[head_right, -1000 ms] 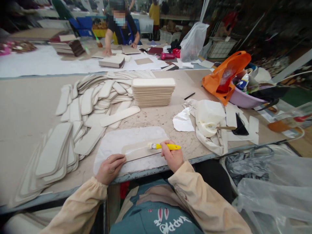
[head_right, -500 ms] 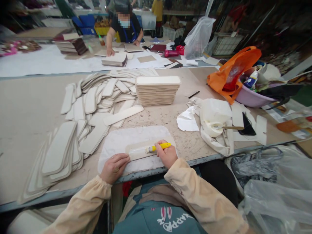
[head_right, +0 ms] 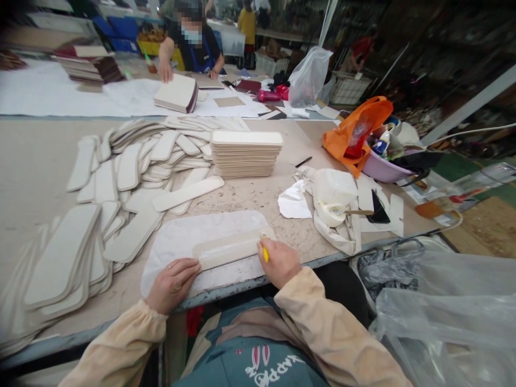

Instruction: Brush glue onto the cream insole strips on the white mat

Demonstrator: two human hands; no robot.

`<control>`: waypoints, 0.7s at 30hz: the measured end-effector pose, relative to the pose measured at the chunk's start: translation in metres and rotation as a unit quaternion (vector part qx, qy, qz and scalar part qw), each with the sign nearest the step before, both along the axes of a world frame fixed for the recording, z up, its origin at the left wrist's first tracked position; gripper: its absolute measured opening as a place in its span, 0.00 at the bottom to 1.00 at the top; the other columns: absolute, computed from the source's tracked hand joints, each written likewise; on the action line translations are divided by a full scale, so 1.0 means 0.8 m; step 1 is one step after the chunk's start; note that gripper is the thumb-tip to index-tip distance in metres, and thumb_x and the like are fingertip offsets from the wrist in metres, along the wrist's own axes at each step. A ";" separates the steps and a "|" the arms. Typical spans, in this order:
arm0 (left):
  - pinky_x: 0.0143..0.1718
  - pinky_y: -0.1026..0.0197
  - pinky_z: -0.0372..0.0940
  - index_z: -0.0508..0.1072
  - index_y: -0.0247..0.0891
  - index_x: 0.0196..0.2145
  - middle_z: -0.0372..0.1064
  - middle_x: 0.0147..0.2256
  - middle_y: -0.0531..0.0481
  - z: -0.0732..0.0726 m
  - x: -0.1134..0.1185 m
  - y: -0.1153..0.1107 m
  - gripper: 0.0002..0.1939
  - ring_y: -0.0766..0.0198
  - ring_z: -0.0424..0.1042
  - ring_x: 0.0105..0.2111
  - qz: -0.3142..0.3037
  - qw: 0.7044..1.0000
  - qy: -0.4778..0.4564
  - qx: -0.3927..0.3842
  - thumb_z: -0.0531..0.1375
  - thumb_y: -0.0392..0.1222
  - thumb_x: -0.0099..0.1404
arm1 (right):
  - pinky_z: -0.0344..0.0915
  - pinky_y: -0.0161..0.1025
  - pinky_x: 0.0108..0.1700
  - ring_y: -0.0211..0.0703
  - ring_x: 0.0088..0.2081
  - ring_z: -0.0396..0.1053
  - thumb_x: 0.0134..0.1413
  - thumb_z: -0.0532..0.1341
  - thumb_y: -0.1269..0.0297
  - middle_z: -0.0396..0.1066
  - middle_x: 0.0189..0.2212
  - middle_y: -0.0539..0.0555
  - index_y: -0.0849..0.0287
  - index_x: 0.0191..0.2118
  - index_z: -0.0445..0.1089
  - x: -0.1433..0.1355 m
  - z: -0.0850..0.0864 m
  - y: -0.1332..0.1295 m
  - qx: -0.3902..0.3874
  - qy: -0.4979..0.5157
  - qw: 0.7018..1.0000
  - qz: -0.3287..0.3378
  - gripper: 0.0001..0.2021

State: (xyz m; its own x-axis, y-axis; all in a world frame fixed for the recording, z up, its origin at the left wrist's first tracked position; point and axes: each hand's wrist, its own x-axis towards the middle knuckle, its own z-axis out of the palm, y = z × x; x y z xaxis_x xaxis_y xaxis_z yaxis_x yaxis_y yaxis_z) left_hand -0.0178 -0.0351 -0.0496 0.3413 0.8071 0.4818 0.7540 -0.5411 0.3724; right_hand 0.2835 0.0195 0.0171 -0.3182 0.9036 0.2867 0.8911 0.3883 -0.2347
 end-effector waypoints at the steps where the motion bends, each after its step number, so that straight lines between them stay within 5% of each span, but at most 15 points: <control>1: 0.43 0.58 0.70 0.75 0.39 0.39 0.74 0.38 0.46 0.000 0.000 0.000 0.09 0.62 0.72 0.40 -0.003 1.000 0.001 0.002 0.56 0.34 0.63 | 0.56 0.36 0.29 0.43 0.28 0.69 0.61 0.51 0.63 0.71 0.24 0.55 0.58 0.33 0.68 -0.014 -0.003 -0.004 0.003 -0.035 0.999 0.019 0.11; 5: 0.44 0.58 0.70 0.73 0.38 0.40 0.73 0.38 0.46 0.000 0.000 0.001 0.09 0.61 0.71 0.41 -0.016 1.000 0.005 0.013 0.57 0.32 0.62 | 0.55 0.37 0.27 0.44 0.27 0.66 0.55 0.54 0.69 0.69 0.23 0.54 0.58 0.29 0.66 -0.074 -0.013 -0.024 0.014 -0.058 0.991 0.120 0.07; 11: 0.42 0.58 0.70 0.72 0.37 0.40 0.73 0.38 0.45 0.002 0.000 0.001 0.09 0.61 0.70 0.40 -0.026 0.999 0.013 0.032 0.57 0.31 0.62 | 0.60 0.37 0.31 0.43 0.29 0.67 0.57 0.53 0.65 0.70 0.25 0.54 0.59 0.31 0.67 -0.134 -0.006 -0.049 -0.034 0.060 0.965 0.252 0.08; 14: 0.43 0.58 0.70 0.72 0.37 0.40 0.73 0.38 0.46 0.001 -0.001 0.001 0.09 0.61 0.70 0.40 -0.021 0.999 0.013 0.025 0.57 0.32 0.62 | 0.62 0.34 0.32 0.40 0.29 0.69 0.61 0.50 0.61 0.71 0.26 0.51 0.57 0.35 0.68 -0.123 -0.005 -0.035 -0.132 0.199 0.957 0.168 0.11; 17: 0.43 0.58 0.70 0.73 0.38 0.40 0.73 0.38 0.46 0.001 -0.001 0.001 0.09 0.62 0.71 0.40 -0.013 1.000 0.012 0.016 0.57 0.32 0.62 | 0.61 0.33 0.28 0.38 0.22 0.66 0.61 0.50 0.57 0.66 0.18 0.47 0.57 0.33 0.67 -0.073 -0.010 -0.004 -0.227 0.326 0.917 0.009 0.13; 21: 0.43 0.58 0.70 0.74 0.38 0.39 0.73 0.38 0.46 0.000 0.000 0.000 0.09 0.61 0.71 0.40 -0.009 1.000 0.009 0.008 0.57 0.33 0.62 | 0.61 0.35 0.30 0.39 0.22 0.64 0.55 0.55 0.55 0.63 0.14 0.47 0.58 0.25 0.65 0.006 -0.007 0.029 -0.196 0.369 0.897 -0.147 0.14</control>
